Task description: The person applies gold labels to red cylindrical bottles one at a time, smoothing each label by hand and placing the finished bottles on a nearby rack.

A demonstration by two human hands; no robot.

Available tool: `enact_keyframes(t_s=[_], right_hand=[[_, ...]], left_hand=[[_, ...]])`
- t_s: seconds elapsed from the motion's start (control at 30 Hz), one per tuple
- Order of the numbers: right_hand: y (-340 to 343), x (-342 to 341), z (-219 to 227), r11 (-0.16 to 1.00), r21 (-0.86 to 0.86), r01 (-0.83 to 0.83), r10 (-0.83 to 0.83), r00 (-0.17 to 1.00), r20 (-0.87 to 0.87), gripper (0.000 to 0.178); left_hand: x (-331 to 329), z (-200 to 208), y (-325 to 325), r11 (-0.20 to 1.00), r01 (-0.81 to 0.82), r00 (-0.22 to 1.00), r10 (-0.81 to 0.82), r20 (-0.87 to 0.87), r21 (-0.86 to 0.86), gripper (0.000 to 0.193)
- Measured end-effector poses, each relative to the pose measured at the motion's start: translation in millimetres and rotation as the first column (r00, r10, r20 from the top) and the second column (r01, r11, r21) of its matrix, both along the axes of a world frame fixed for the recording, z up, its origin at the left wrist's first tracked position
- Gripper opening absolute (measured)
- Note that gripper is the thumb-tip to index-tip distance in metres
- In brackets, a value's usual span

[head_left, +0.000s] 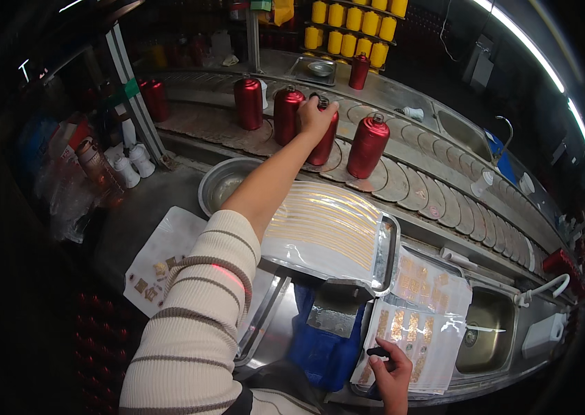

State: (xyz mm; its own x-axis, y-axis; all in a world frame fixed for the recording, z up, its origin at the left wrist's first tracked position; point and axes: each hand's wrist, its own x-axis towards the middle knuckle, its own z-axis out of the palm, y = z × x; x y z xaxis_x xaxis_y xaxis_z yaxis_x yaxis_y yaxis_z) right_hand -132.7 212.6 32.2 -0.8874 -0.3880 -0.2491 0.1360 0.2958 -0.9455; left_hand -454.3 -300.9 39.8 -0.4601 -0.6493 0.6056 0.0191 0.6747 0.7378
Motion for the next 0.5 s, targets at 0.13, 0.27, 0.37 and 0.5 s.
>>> enact_keyframes(t_s=[0.13,0.27,0.37,0.5], right_hand=[[6.0,3.2,-19.6,0.994,0.096,-0.056,0.065,0.993,-0.099,0.044],[4.5,4.0,-11.8,0.991,0.134,-0.009,0.017,0.998,-0.056,0.042],[7.1,2.4,-19.6,0.991,0.134,0.013,-0.003,0.997,-0.075,0.043],[3.0,-2.3,-15.7,0.990,0.144,-0.002,0.011,0.998,-0.061,0.043]], left_hand=[[-21.6,-1.4,29.4,0.996,0.048,0.999,-0.049,-0.012,-0.081,0.055],[-26.0,12.2,57.5,0.989,0.143,0.976,-0.147,0.158,0.039,0.058],[-21.6,27.8,51.8,0.970,-0.074,0.990,0.042,-0.137,-0.232,0.063],[-19.3,18.6,21.7,0.978,-0.207,0.966,0.197,0.167,0.040,0.059]])
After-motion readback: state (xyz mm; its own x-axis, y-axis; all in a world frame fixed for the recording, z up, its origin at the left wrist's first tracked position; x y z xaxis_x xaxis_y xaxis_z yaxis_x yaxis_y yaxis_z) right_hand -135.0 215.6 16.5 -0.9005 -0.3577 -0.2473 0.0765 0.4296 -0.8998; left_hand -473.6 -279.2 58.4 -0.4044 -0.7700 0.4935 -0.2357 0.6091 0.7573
